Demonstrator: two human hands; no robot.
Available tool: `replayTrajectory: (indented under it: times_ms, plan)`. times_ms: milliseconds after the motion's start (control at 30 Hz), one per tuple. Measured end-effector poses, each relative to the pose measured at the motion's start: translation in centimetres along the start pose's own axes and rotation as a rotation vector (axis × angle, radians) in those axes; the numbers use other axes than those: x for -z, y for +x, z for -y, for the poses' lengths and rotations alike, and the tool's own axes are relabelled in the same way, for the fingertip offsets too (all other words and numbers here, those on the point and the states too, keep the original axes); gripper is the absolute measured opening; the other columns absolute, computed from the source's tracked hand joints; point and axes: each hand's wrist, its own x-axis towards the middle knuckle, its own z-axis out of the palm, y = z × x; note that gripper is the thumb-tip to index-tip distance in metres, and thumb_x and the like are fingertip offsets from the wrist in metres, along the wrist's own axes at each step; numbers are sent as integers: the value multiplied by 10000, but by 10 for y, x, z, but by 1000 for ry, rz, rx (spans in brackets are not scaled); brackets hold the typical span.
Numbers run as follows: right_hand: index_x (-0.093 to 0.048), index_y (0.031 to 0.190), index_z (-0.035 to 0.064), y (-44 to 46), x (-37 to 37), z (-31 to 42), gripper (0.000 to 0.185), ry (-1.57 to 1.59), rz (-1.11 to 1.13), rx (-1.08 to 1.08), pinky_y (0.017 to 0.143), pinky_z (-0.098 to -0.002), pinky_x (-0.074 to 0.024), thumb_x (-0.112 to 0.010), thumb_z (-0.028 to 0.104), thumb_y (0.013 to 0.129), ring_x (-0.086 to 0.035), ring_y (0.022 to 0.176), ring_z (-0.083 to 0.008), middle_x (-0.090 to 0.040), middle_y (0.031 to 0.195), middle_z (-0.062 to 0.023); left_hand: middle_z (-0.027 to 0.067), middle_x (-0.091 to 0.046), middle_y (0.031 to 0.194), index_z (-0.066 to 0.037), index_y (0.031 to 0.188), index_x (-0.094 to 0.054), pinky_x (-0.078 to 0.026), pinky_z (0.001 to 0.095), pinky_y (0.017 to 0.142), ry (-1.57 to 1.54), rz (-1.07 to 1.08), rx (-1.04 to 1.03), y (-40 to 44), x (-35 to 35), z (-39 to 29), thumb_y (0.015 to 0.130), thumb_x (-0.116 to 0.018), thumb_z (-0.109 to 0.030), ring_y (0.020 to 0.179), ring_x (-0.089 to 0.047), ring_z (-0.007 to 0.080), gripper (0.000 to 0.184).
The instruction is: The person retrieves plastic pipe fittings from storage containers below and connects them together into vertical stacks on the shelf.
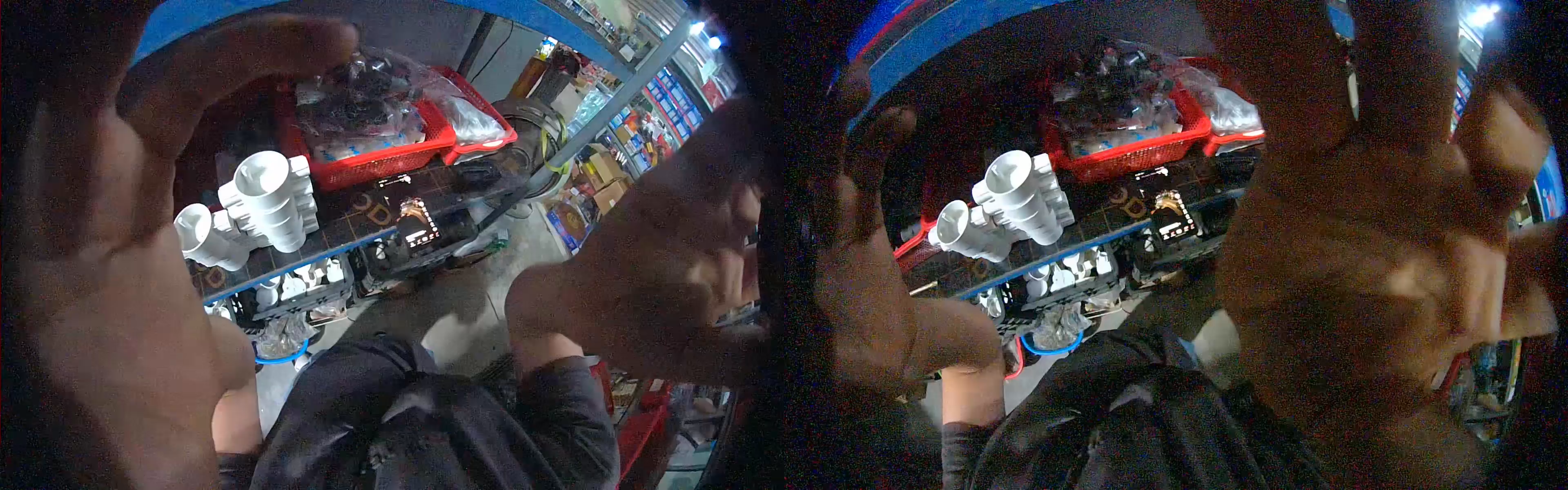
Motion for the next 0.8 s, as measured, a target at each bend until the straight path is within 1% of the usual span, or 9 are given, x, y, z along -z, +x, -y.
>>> replayTrajectory:
  times_ms: [133,167,233,333,367,667,800]
  plan:
    - [-423,1087,-32,1,-3,6,345,12,0,0,793,-355,-455,-502,124,790,-519,929,-315,-468,1081,-222,217,-505,994,8,1101,-447,-434,386,661,-70,-11,3,-5,3,-11,779,-409,-399,792,-512,299,521]
    - [-424,1086,-32,1,2,32,343,17,-2,7,794,-356,-455,-502,125,791,-519,928,-316,-469,1080,-222,216,-506,993,7,1099,-449,-433,386,661,-101,-9,-11,-14,-4,-38,779,-409,-400,791,-511,298,519]
    - [-426,1083,-31,2,5,48,340,29,-1,11,795,-358,-454,-501,127,792,-519,928,-317,-469,1078,-224,213,-506,990,3,1095,-454,-432,385,659,-131,-19,-20,-21,-8,-59,778,-410,-403,791,-509,297,516]
    - [-428,1078,-30,3,5,60,335,37,-7,7,797,-360,-453,-500,130,793,-519,926,-319,-470,1076,-225,209,-507,986,-2,1090,-460,-429,385,658,-186,-38,-29,-22,-12,-71,778,-411,-406,790,-506,295,512]
    - [-428,1077,-29,2,13,90,333,41,-8,14,797,-361,-453,-500,131,794,-519,926,-320,-470,1075,-226,208,-508,985,-4,1088,-462,-428,384,657,-211,-47,-43,-32,-22,-100,778,-411,-407,790,-505,295,511]
    - [-435,1063,-25,13,14,94,319,86,1,53,803,-369,-451,-497,140,798,-519,922,-326,-473,1067,-231,197,-511,973,-20,1071,-481,-420,382,652,-365,-167,-133,-6,-22,-107,777,-414,-418,789,-495,289,499]
    - [-437,1057,-23,17,11,96,313,92,-5,71,805,-372,-451,-495,144,800,-519,920,-329,-474,1064,-233,191,-512,968,-28,1064,-489,-416,381,650,-395,-175,-163,-3,-21,-116,777,-416,-422,788,-491,286,494]
